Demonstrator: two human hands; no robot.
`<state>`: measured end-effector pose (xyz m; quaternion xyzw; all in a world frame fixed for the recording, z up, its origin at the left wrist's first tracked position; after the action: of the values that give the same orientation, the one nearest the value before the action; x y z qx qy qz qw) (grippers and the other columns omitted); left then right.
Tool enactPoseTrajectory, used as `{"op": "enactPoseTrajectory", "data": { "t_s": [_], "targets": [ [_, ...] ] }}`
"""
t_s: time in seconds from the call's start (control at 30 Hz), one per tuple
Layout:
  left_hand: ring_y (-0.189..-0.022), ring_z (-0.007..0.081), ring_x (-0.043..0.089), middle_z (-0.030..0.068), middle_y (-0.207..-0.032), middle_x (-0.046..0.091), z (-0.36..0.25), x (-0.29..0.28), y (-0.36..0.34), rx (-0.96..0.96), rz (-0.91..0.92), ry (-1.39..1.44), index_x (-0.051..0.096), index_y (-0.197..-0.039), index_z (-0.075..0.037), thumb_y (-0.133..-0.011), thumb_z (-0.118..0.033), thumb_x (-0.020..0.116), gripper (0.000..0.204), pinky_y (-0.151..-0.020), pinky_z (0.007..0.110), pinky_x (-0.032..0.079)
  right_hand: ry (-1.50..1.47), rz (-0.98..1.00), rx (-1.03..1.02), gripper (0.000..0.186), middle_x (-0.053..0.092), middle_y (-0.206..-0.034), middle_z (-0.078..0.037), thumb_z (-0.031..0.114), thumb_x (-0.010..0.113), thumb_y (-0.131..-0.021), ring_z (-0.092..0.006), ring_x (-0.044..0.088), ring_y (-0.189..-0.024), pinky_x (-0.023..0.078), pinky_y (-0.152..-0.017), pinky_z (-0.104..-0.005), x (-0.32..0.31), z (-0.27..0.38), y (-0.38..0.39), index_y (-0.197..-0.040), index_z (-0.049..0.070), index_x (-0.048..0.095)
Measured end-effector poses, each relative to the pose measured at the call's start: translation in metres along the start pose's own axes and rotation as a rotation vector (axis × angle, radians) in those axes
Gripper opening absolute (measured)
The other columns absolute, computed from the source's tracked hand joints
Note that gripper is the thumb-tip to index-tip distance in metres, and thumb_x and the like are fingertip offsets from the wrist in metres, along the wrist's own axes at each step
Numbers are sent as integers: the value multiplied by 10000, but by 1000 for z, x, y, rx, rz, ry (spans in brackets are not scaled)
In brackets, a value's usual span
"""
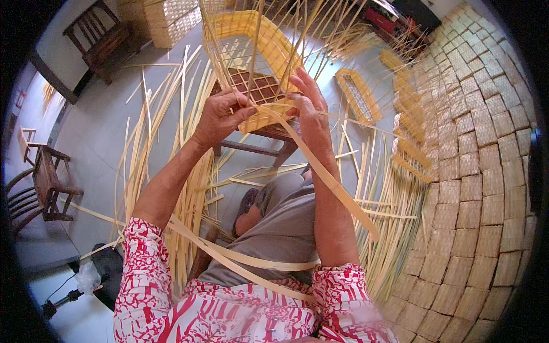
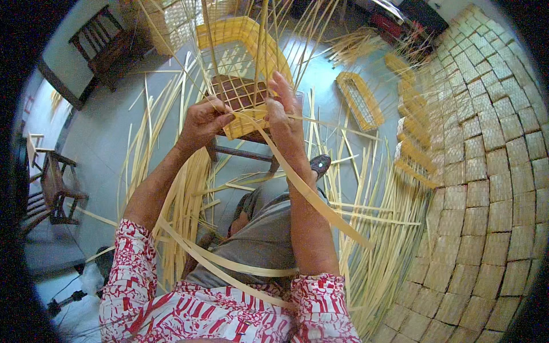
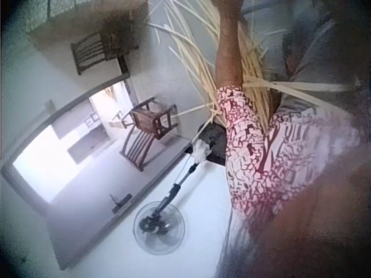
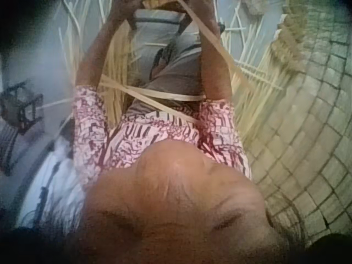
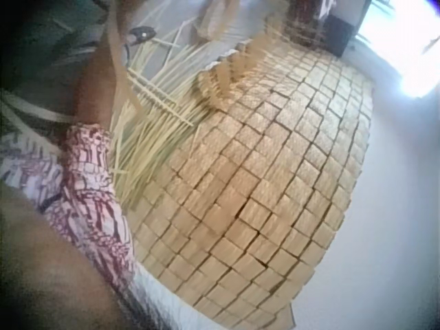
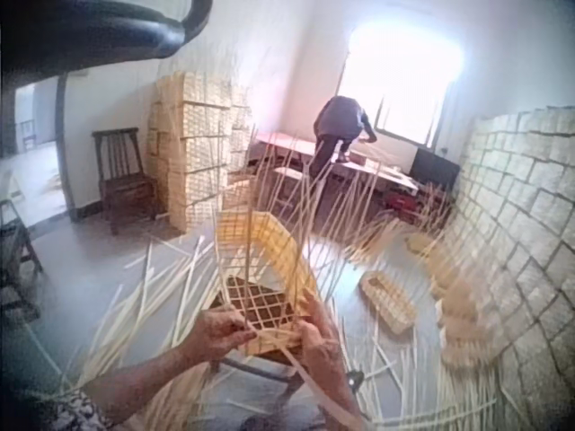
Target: The person weaves a basket by hand, interlacing thin bamboo strips through a pre-formed frame. They repeatedly pull and adjust the strips to tighten the weave and maintain the basket's shape.
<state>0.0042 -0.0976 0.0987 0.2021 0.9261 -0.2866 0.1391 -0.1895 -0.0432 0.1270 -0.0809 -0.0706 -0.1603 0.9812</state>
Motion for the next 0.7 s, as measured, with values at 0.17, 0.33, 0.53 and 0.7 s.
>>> {"op": "enactPoseTrajectory", "data": {
  "t_s": [0.17,0.33,0.53,0.7],
  "targets": [
    [-745,114,581,48,-832,609,-6,-1,2,-12,1,15,698,-903,8,-867,-68,754,101,-656,260,478,121,21,-81,211,613,-897,-36,199,587,-973,-120,569,-833,460,-734,-276,-12,2,-9,-1007,0,648],
    [-745,115,568,41,-829,590,-2,0,5,-9,-35,54,700,-901,-4,-871,-45,740,65,-661,257,469,-117,-390,-141,265,571,-726,-8,217,529,-984,-95,480,-647,398,-612,-282,-46,-1,-13,-795,50,610],
    [-713,97,539,13,-781,566,-2,1,5,-102,-52,-3,718,-873,-34,-826,-94,794,107,-625,250,441,19,-178,-137,409,603,-1211,-144,142,439,-929,-210,525,-1175,397,-1036,-351,-39,12,-37,-1278,-24,575],
    [-738,101,549,18,-790,568,-12,2,1,-147,-62,-35,720,-865,-25,-830,-94,794,107,-652,256,448,120,-155,-176,288,623,-1059,-103,150,513,-937,-148,563,-929,475,-848,-314,-46,19,-41,-1162,-8,597]
  ]
}}
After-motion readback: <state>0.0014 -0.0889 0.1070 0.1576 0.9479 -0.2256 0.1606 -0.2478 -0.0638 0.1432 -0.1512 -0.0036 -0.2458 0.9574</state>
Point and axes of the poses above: each hand's wrist, its own y-axis away from the middle knuckle, its own x-axis out of the palm, z = x × y, the point moved 7 cm from there along -y, towards the middle knuckle
